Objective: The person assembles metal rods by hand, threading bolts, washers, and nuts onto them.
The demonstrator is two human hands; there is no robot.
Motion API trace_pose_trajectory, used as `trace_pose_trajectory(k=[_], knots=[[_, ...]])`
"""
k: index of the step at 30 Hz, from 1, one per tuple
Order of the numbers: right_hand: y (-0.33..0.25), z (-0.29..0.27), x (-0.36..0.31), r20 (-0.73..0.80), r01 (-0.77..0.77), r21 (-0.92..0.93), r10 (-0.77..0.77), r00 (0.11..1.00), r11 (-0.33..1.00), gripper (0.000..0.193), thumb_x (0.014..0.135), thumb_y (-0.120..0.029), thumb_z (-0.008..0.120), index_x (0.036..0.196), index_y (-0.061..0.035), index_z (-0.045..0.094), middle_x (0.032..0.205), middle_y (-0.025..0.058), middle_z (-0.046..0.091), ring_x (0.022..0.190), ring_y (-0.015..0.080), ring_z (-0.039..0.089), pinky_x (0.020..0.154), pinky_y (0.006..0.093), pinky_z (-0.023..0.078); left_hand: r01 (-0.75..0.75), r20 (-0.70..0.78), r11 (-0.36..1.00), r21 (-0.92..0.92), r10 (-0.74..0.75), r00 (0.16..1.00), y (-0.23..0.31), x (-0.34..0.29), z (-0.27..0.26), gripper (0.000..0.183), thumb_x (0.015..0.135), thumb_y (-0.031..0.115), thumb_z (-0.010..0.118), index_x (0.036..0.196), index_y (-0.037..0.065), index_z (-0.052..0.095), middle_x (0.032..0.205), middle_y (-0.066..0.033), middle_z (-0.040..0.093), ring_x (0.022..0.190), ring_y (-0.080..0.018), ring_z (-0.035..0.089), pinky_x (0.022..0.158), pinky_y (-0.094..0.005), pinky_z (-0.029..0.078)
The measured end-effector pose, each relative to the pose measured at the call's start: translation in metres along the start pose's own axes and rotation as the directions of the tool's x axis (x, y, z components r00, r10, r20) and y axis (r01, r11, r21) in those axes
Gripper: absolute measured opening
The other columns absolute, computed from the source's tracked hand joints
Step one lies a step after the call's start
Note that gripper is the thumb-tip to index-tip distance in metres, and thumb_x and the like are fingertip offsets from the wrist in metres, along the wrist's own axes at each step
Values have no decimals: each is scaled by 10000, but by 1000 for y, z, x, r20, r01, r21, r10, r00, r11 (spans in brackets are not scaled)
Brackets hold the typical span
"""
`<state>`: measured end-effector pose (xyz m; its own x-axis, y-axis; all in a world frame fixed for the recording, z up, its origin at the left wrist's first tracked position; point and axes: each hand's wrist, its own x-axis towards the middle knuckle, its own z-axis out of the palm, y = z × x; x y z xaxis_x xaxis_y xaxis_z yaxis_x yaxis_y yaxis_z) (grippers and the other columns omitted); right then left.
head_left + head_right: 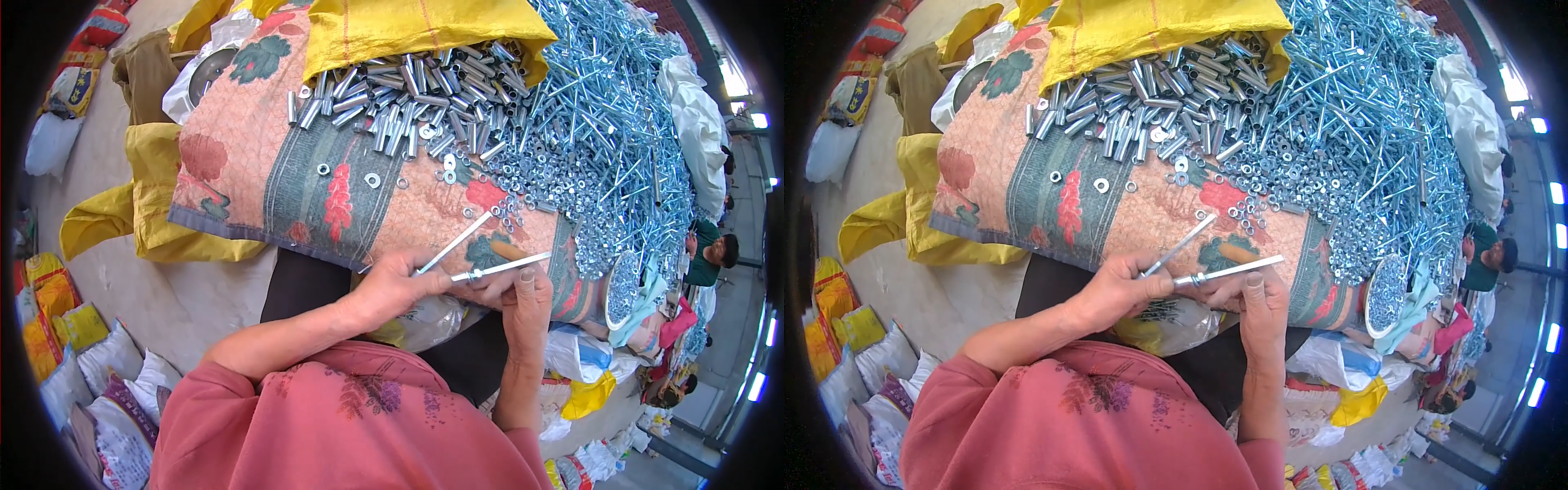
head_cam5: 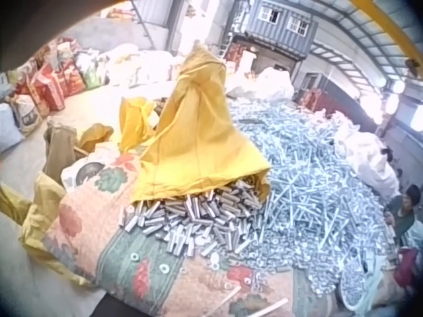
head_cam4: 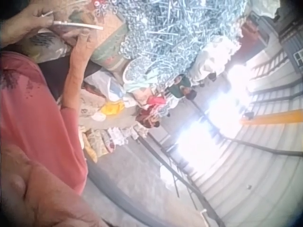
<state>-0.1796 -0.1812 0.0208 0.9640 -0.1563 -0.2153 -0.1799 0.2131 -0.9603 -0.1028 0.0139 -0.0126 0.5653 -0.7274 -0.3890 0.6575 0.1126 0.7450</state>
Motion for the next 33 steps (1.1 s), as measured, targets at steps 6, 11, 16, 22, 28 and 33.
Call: trace_pose_trajectory(k=[6, 11, 16, 22, 28, 33], knots=[[3, 26, 2, -28, 52, -140, -57, 998, 989, 244, 880, -167, 582, 1000, 44, 562, 828, 73, 619, 729, 150, 620, 695, 271, 520, -389, -3, 793, 469, 441, 897, -8, 0, 15, 187, 813, 175, 645, 818, 4, 568, 642, -35, 504, 540, -140, 495, 467, -314, 380], [8, 29, -4, -236, -69, -79, 48, 971, 995, 251, 853, -229, 624, 918, 5, 564, 812, 58, 607, 699, 97, 569, 638, 211, 459, -520, 162, 360, 775, 682, 713, -14, 2, 12, 192, 774, 155, 673, 820, 15, 551, 679, -166, 531, 570, -302, 547, 515, -350, 418], [10, 11, -10, -119, 15, -243, -45, 992, 970, 328, 806, -269, 677, 944, 14, 584, 780, 26, 571, 626, 68, 491, 550, 201, 376, -486, 91, 626, 610, 553, 828, -4, 1, 11, 180, 792, 147, 647, 802, 8, 533, 683, -171, 544, 603, -326, 560, 527, -363, 429], [1, 25, -8, -250, 7, -7, -9, 968, 1000, 200, 794, -184, 681, 853, -1, 626, 787, 22, 563, 590, 62, 466, 524, 198, 360, -320, -2, 803, 503, 371, 929, -3, 7, 6, 184, 813, 163, 623, 787, 5, 533, 669, -156, 560, 622, -235, 594, 552, -352, 432], [7, 11, -22, -210, -6, -79, -11, 978, 997, 145, 809, -96, 648, 909, -2, 599, 754, 13, 532, 566, 46, 446, 461, 173, 326, -226, 25, 907, 357, 232, 972, -1, 8, 1, 194, 848, 196, 610, 925, 18, 602, 682, -22, 566, 673, -77, 494, 608, -269, 426], [12, 28, -15, -259, -8, -135, -27, 966, 991, 162, 856, -167, 617, 877, -11, 580, 657, -24, 512, 531, 42, 433, 462, 175, 331, -362, 112, 786, 502, 356, 928, -4, 1, 17, 237, 807, 149, 627, 986, 6, 567, 772, -165, 595, 706, -279, 605, 605, -347, 458]])
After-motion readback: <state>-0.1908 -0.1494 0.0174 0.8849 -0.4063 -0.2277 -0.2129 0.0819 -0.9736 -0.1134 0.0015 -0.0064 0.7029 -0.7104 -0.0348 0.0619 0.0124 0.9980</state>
